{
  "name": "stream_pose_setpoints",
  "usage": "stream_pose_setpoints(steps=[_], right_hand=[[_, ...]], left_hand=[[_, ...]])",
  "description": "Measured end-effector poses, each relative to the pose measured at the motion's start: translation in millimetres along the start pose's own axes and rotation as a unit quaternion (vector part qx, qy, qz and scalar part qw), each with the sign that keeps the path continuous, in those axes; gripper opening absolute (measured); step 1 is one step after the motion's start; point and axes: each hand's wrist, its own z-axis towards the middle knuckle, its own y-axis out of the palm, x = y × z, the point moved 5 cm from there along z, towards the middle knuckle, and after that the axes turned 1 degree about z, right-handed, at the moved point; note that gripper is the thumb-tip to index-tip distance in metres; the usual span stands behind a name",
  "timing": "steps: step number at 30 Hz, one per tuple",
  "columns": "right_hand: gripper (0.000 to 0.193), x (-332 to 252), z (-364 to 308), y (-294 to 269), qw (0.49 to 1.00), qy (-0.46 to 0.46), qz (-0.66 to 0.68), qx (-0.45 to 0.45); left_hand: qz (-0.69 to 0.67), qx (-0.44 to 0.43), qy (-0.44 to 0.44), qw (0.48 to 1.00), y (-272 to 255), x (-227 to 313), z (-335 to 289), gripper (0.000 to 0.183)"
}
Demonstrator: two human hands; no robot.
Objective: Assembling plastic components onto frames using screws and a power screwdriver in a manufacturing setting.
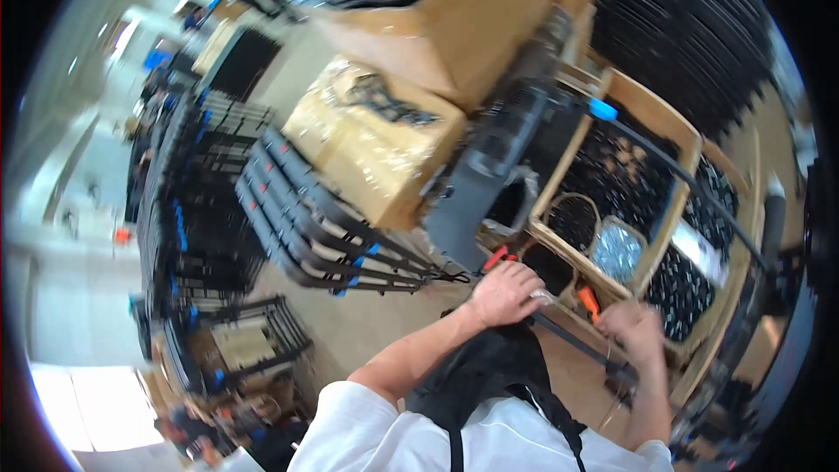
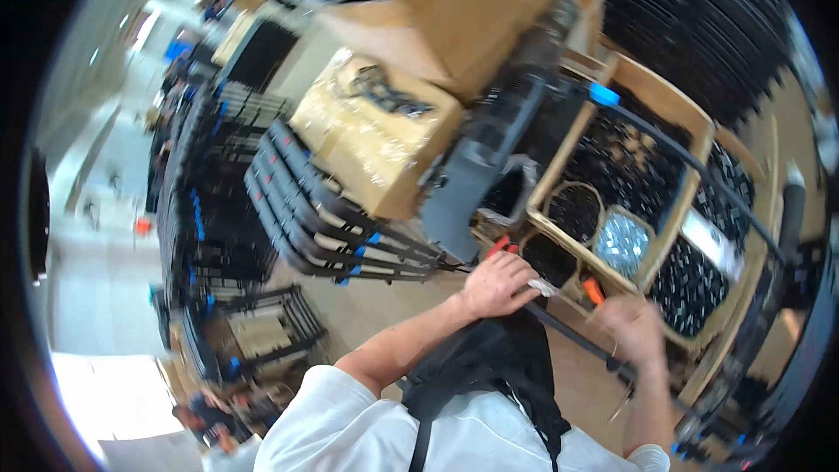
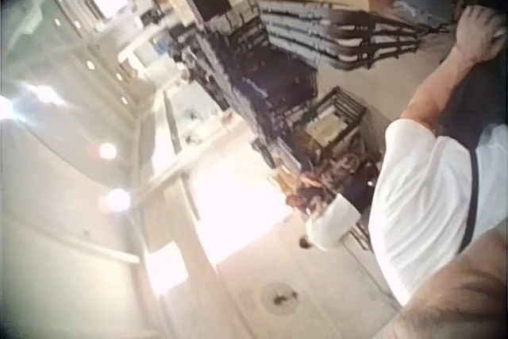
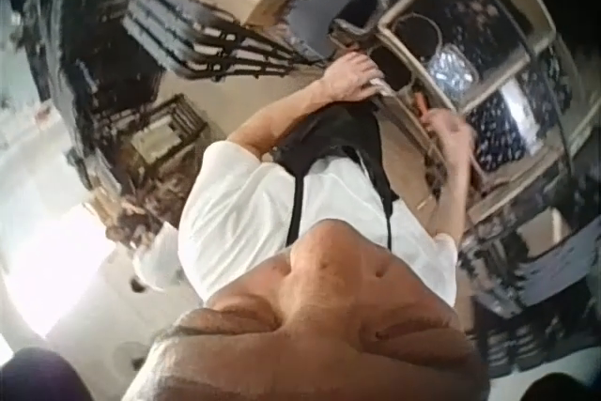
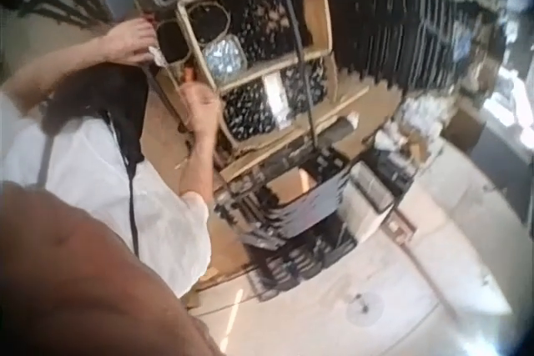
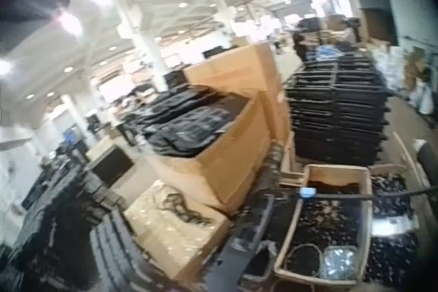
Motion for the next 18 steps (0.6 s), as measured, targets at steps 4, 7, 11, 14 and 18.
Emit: stream_pose_setpoints(steps=[4, 7, 11, 14, 18], right_hand=[[0.048, -75, 138, -163, 0.789, -0.273, -0.451, 0.315], [0.061, -68, 248, -276, 0.74, -0.204, -0.544, 0.34], [0.081, -45, 336, -230, 0.921, 0.007, -0.368, 0.126], [0.072, -61, 304, -211, 0.919, -0.025, -0.362, 0.151], [0.059, -163, 216, -195, 0.878, -0.199, -0.387, 0.201]], left_hand=[[-0.106, -0.015, -0.143, 0.984, -3, 27, -53, 0.028], [-0.299, -0.127, -0.48, 0.815, 32, -8, -103, 0.054], [-0.594, 0.107, -0.508, 0.614, 94, -46, -114, 0.063], [-0.683, 0.116, -0.489, 0.53, 84, -24, -101, 0.052], [-0.643, 0.13, -0.469, 0.591, 43, -9, -123, 0.04]])
